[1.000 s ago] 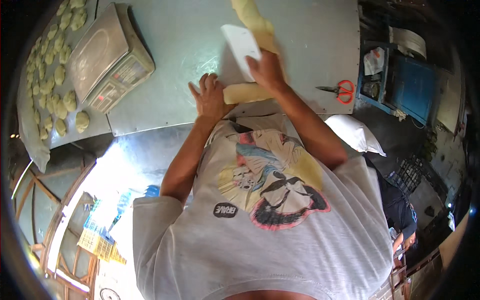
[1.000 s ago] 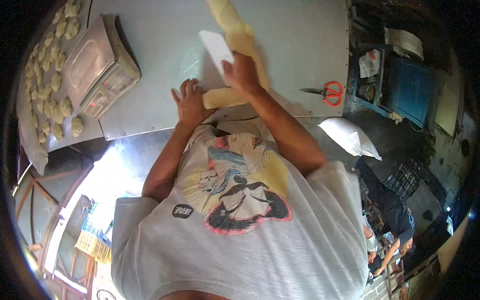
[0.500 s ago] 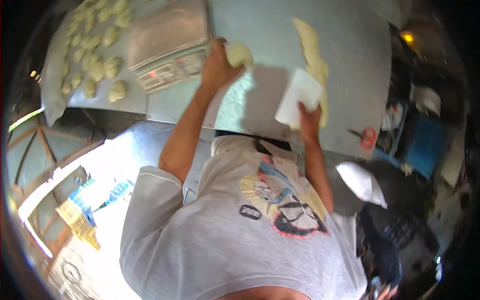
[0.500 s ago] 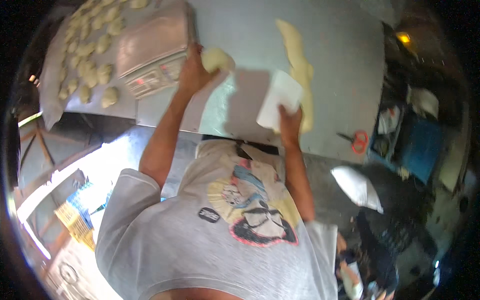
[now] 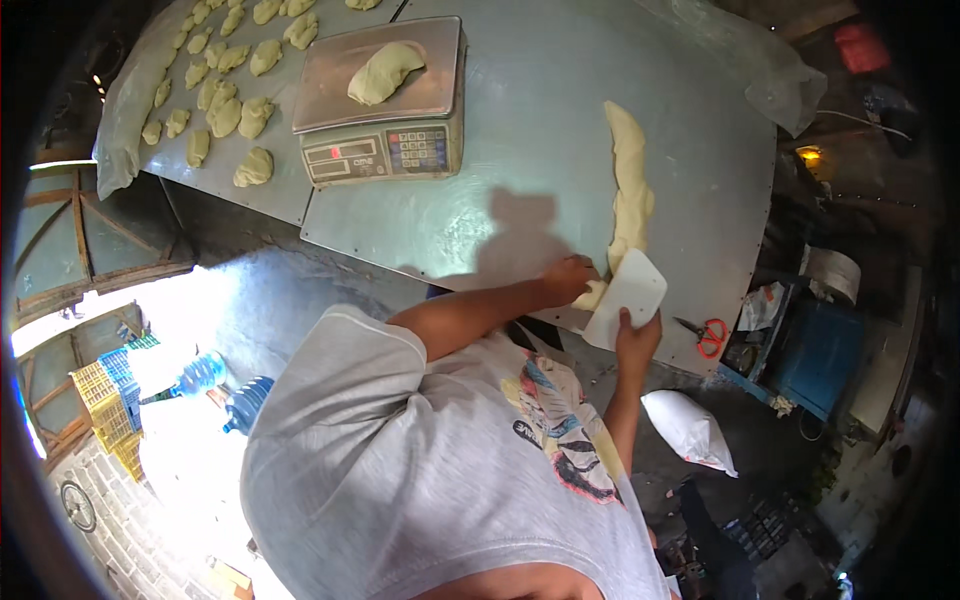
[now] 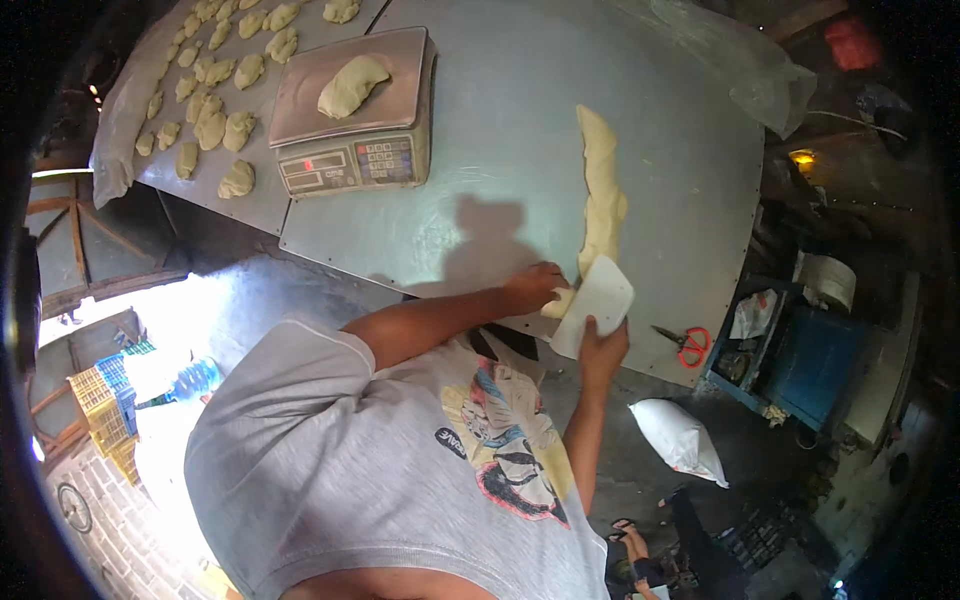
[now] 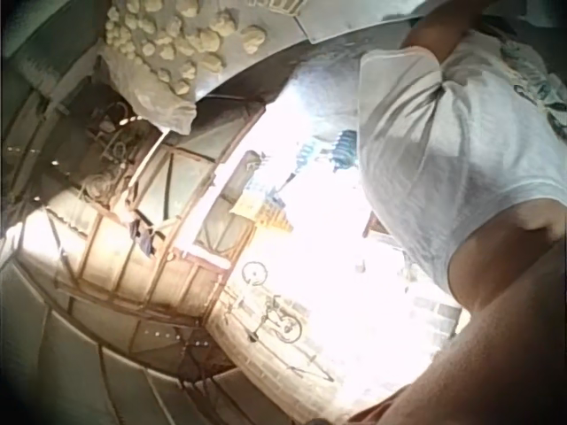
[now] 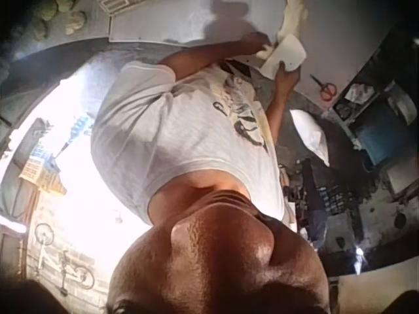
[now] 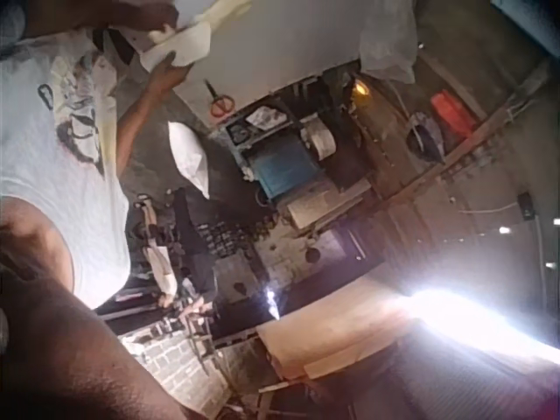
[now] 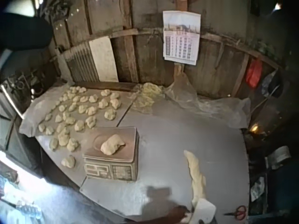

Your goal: The person uses a scraper to cut small portions from a large strip of dough, places each piece on a digital scale to verify the weight, and rolls the measured dough portions into round balls by hand on a floured table.

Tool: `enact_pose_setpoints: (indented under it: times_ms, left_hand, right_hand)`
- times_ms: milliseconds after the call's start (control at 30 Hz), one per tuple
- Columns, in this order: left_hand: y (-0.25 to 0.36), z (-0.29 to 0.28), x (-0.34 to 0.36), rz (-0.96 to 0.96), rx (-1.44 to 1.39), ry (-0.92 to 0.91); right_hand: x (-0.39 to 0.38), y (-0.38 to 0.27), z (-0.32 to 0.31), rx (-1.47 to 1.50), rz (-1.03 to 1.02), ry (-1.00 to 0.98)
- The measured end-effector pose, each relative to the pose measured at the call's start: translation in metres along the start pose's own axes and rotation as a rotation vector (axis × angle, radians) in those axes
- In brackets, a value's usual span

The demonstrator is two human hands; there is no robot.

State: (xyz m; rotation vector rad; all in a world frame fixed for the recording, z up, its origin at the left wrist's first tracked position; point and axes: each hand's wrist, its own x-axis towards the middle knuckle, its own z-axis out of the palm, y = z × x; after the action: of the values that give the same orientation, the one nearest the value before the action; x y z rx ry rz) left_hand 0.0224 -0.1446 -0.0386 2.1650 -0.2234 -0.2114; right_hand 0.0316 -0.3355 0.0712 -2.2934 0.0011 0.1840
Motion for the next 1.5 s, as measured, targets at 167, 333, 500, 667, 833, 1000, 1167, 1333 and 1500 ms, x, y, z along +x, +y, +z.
enact_pose_setpoints:
  times_ms: [167,333,500,667,833,1000,1167,1333,1500]
  left_hand:
    - [-0.003,-0.027,-0.028,-0.092,-0.005,0.168]
    - [-0.027,-0.068,-0.026,-0.323,-0.241,0.662]
    - [0.013,-0.259,-0.033,-0.324,-0.041,1.006]
    - [-0.02,-0.326,-0.038,-0.059,0.249,1.279]
    - [-0.026,-0.322,-0.036,-0.318,0.786,1.244]
    - [-0.001,-0.19,-0.01,-0.5,0.333,0.586]
    - [0.057,0.001,-0.018,-0.345,0.192,0.05]
    - [0.045,0.006,-0.04,-0.501,-0.127,0.261]
    - [0.034,0.007,-0.046,-0.374,0.155,0.678]
  right_hand:
    - [0.005,-0.016,0.073,-0.21,-0.127,-0.012]
    - [0.042,-0.018,0.098,0.084,-0.076,-0.208]
    - [0.029,-0.01,0.041,0.504,0.142,-0.357]
    - [0.031,0.019,-0.013,0.533,0.137,-0.239]
    - [0.037,0.026,-0.052,0.645,0.212,-0.128]
    - [0.048,0.03,-0.068,0.53,0.142,-0.095]
    - [0.056,0.01,-0.057,-0.074,-0.156,-0.249]
    - [0.031,-0.042,-0.003,-0.243,-0.223,-0.371]
    - [0.057,-0.027,0.058,-0.271,-0.339,-0.414]
